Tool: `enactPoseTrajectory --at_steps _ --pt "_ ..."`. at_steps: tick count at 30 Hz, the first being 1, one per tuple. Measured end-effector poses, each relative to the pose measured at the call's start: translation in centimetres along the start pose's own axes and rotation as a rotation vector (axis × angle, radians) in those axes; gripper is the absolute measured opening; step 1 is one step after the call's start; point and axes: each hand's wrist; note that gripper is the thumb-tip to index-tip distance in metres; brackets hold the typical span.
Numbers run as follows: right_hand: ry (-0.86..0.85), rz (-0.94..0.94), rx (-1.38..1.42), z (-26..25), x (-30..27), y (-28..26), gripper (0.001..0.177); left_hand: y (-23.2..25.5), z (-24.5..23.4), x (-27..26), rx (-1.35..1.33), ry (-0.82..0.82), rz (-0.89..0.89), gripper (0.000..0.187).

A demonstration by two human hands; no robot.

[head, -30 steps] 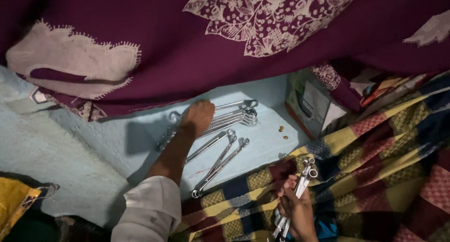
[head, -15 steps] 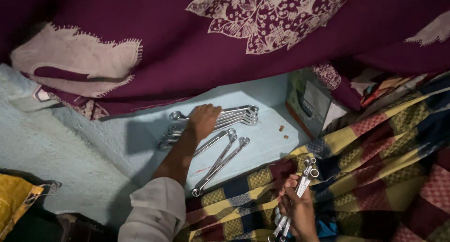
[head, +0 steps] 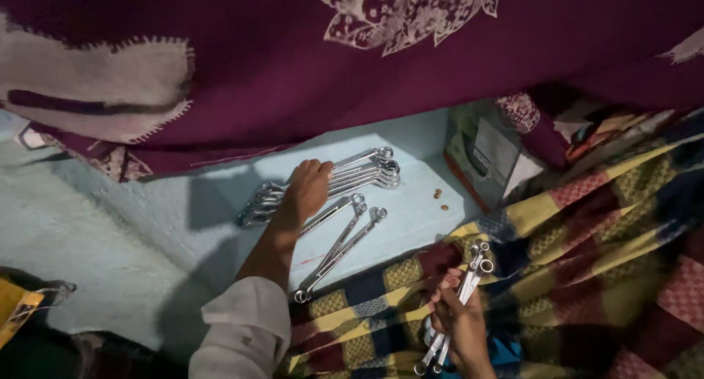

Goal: The person sits on the floor and arranges a set of metal wrenches on a light blue surface. They pick up wrenches one by one, wipe them with a blue cloth, and place them in a neat row. The person continues to handle and align the wrenches until they are organized.

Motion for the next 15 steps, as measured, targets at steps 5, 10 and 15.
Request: enactPoseTrajectory --at_steps 5,10,15 --pt "0.041 0.044 -0.021 0.4 0.1 0.0 0.033 -0.1 -0.7 -0.3 -0.029 0.016 0.046 0.029" --pt "0.029 0.026 -0.03 0.5 0.1 0.1 0.033 1.0 -1.0 0.1 -0.019 -0.096 0.016 0.031" --pt "0.029 0.013 -0.026 0.7 -0.2 0.1 0.034 1.6 -0.9 0.0 -0.032 -0.097 -0.068 0.033"
Point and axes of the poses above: each hand's wrist, its own x-axis towards the middle knuckle, its own z-axis out of the palm, y = z × x, and after that the axes turned 9 degrees about -x, right-handed
